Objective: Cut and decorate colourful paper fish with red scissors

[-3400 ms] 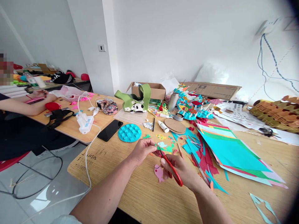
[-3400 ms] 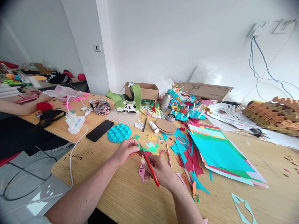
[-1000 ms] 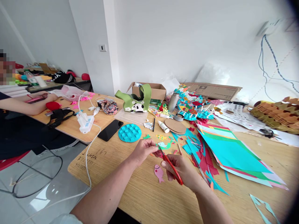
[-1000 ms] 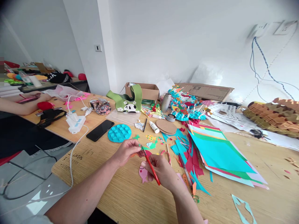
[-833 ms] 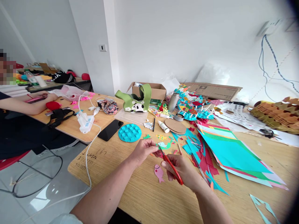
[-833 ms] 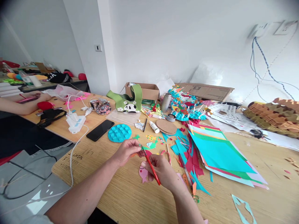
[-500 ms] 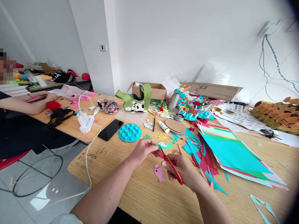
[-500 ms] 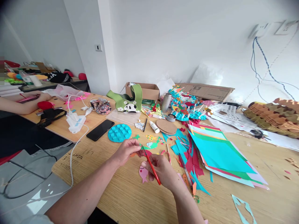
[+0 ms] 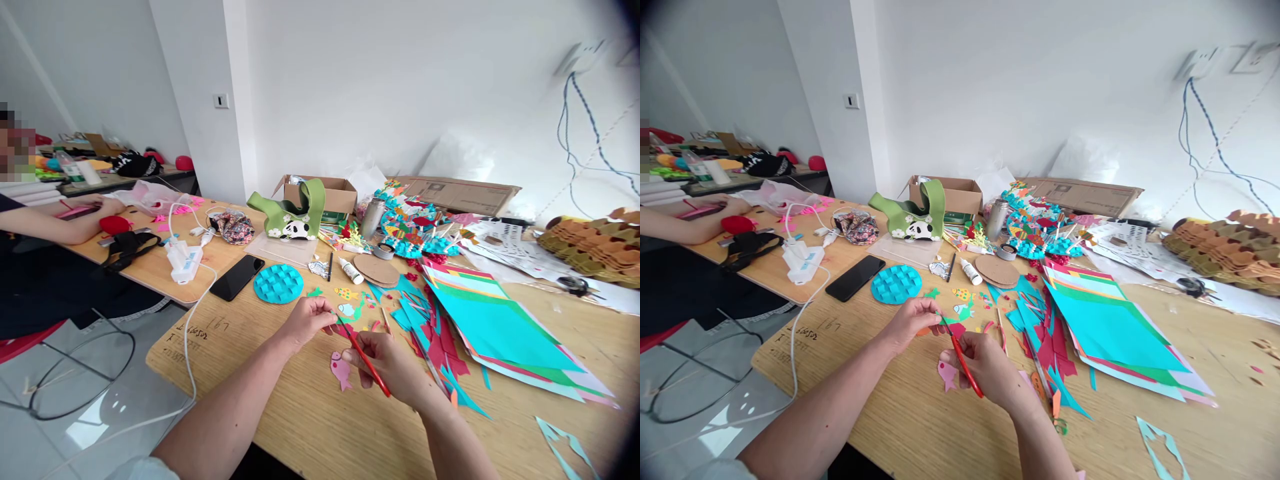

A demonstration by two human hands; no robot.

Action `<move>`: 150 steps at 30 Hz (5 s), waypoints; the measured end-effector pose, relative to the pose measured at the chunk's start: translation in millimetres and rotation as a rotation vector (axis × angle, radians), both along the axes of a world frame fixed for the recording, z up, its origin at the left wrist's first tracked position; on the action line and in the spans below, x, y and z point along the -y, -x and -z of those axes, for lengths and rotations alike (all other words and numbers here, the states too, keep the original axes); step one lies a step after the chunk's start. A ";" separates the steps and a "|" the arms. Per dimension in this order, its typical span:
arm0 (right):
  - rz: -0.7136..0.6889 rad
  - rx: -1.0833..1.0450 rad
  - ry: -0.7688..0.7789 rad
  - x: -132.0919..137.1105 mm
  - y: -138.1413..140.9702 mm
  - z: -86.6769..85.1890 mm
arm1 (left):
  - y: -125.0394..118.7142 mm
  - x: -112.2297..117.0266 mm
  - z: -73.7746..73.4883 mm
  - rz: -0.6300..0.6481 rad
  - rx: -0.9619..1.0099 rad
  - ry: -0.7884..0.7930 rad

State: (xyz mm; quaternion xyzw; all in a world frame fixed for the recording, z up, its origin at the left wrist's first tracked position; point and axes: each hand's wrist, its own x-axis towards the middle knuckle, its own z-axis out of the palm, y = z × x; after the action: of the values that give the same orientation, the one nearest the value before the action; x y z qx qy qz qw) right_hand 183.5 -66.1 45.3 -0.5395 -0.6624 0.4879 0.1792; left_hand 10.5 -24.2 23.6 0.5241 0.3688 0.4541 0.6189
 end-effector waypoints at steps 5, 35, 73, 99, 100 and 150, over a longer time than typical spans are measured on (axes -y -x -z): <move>0.005 0.007 -0.002 1.1 0.3 -1.6 | 0.6 -0.6 0.2 0.004 -0.005 0.013; 0.048 -0.308 0.005 -0.7 22.7 24.8 | -15.3 7.4 1.5 -0.250 0.251 0.143; 0.127 -0.268 -0.018 0.1 26.5 22.3 | -23.2 12.9 5.2 -0.325 0.263 0.147; 0.136 -0.269 -0.017 0.3 26.6 24.0 | -23.7 13.8 3.3 -0.331 0.266 0.143; 0.136 -0.265 -0.019 0.1 26.4 24.2 | -23.7 13.7 3.2 -0.331 0.265 0.143; 0.199 -0.108 -0.103 -1.6 28.3 24.5 | -25.9 12.8 2.8 -0.336 0.348 0.217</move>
State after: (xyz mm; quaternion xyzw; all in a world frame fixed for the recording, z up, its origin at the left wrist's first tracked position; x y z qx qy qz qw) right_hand 155.2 -64.5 20.8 -0.5656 -0.6191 0.4614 0.2897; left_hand 36.4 -37.0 20.8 0.3001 0.3853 0.5914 0.6417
